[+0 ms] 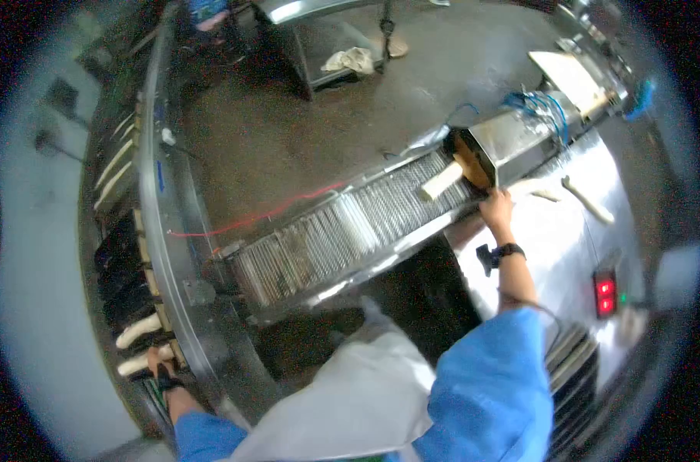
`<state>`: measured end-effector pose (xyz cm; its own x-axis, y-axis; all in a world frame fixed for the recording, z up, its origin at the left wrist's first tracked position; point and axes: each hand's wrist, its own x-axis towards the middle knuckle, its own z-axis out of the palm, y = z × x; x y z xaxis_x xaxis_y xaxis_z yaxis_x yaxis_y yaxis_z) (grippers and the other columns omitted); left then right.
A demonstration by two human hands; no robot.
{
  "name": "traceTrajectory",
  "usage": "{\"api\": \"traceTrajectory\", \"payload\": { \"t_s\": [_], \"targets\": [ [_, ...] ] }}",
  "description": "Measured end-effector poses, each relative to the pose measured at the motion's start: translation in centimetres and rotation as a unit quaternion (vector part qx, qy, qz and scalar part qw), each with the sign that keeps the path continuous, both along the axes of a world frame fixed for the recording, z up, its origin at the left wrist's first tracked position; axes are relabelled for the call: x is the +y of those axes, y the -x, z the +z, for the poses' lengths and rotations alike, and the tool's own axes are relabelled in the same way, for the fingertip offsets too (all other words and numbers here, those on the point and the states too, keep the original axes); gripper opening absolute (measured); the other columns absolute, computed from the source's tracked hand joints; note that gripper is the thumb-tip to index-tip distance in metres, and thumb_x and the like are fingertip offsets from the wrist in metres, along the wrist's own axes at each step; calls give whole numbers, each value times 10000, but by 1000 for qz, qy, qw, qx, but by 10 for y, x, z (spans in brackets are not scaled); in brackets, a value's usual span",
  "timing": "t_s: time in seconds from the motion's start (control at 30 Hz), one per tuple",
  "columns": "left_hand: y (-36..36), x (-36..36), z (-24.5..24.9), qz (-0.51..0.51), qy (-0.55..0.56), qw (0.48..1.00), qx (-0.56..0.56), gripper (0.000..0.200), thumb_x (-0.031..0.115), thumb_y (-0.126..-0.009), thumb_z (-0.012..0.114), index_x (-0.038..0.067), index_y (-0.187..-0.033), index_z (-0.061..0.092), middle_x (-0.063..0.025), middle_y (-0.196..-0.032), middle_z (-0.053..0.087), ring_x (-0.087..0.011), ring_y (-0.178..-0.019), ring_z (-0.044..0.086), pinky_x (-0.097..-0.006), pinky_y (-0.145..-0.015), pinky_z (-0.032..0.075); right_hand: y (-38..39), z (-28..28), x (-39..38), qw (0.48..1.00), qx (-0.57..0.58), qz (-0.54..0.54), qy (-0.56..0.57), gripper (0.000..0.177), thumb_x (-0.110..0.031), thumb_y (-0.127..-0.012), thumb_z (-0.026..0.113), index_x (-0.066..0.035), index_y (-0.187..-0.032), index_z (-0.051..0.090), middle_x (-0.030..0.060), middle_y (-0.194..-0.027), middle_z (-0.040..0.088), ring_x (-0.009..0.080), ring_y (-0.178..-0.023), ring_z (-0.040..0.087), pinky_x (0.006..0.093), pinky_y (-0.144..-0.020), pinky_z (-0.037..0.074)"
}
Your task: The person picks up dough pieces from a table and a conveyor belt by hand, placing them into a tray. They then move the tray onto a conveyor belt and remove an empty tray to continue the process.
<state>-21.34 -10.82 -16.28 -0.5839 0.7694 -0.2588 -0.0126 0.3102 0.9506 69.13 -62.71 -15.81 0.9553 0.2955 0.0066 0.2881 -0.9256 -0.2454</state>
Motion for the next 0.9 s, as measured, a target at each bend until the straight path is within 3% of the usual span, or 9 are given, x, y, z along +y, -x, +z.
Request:
{"api": "traceTrajectory", "payload": {
  "t_s": [0.1, 0.17, 0.27, 0.5, 0.6, 0.67, 0.73, 0.83, 0.9],
  "targets": [
    [11, -10, 9, -37, 339, 898, 280, 302, 234, -801, 607, -22, -946, 542, -183, -989, 497, -305, -815, 475, -453, -622, 431, 14, 32, 4, 999, -32, -28, 10, 243, -234, -720, 567, -55, -790, 716, 209, -890, 655, 354, -1002, 562, 482, -892, 429],
    [-46, -79, 42, -37, 81, 967, 239, 476, 201, -792, 605, -12, -1207, 507, -229, -1096, 526, -370, -921, 524, -440, -755, 465, 16, 23, 6, 992, -112, -43, 44, 210, -237, -704, 610, -57, -735, 714, 191, -811, 640, 341, -854, 581, 439, -793, 436],
    [-57, -119, 63, -84, 219, 906, 353, 680, 148, -780, 597, 22, -1395, 336, -273, -1198, 521, -409, -1061, 526, -425, -876, 450, 29, 25, -4, 986, -163, 24, -16, 95, -134, -693, 634, -62, -719, 690, 158, -784, 600, 335, -806, 543, 436, -734, 414],
    [-7, -163, 39, -168, 234, 788, 544, 497, 165, -768, 624, 11, -1212, 461, -241, -1029, 605, -372, -968, 578, -415, -844, 456, 56, 62, -32, 990, -26, -141, 13, 267, -141, -754, 572, -60, -1006, 604, 157, -840, 604, 339, -859, 589, 431, -770, 481],
    [33, -165, 25, -245, 362, 655, 616, 288, 224, -783, 656, 10, -971, 608, -196, -928, 622, -335, -880, 589, -381, -784, 475, -31, -63, -135, 910, 85, 182, 362, 131, -179, -781, 593, -71, -821, 655, 150, -817, 657, 300, -756, 649, 413, -736, 526],
    [61, -172, 11, -284, 411, 585, 638, 238, 225, -779, 662, 16, -892, 643, -170, -885, 619, -308, -841, 588, -365, -748, 472, -5, -40, -150, 944, 48, 166, 281, 139, -196, -792, 579, -80, -790, 655, 143, -813, 662, 307, -757, 650, 406, -702, 524],
    [88, -183, -9, -299, 389, 600, 632, 213, 187, -759, 651, 28, -896, 613, -150, -868, 602, -278, -821, 578, -354, -717, 451, 19, -35, -157, 969, 17, 149, 199, 160, -213, -802, 564, -88, -760, 655, 135, -810, 667, 314, -758, 651, 399, -668, 521],
    [133, -210, -56, -323, 227, 680, 618, 203, 131, -730, 636, 46, -901, 568, -119, -842, 577, -234, -791, 564, -337, -671, 421, 50, -47, -151, 900, 82, 183, 386, 172, -205, -852, 515, -77, -838, 630, 138, -813, 656, 288, -792, 648, 388, -652, 519],
    [146, -233, -70, -294, 127, 740, 591, 264, 135, -709, 663, 57, -932, 545, -87, -849, 544, -214, -798, 535, -329, -702, 415, 97, -35, -159, 953, 134, 145, 229, 186, -215, -872, 496, -72, -882, 615, 131, -828, 650, 273, -823, 642, 382, -650, 519]
  ]
}}
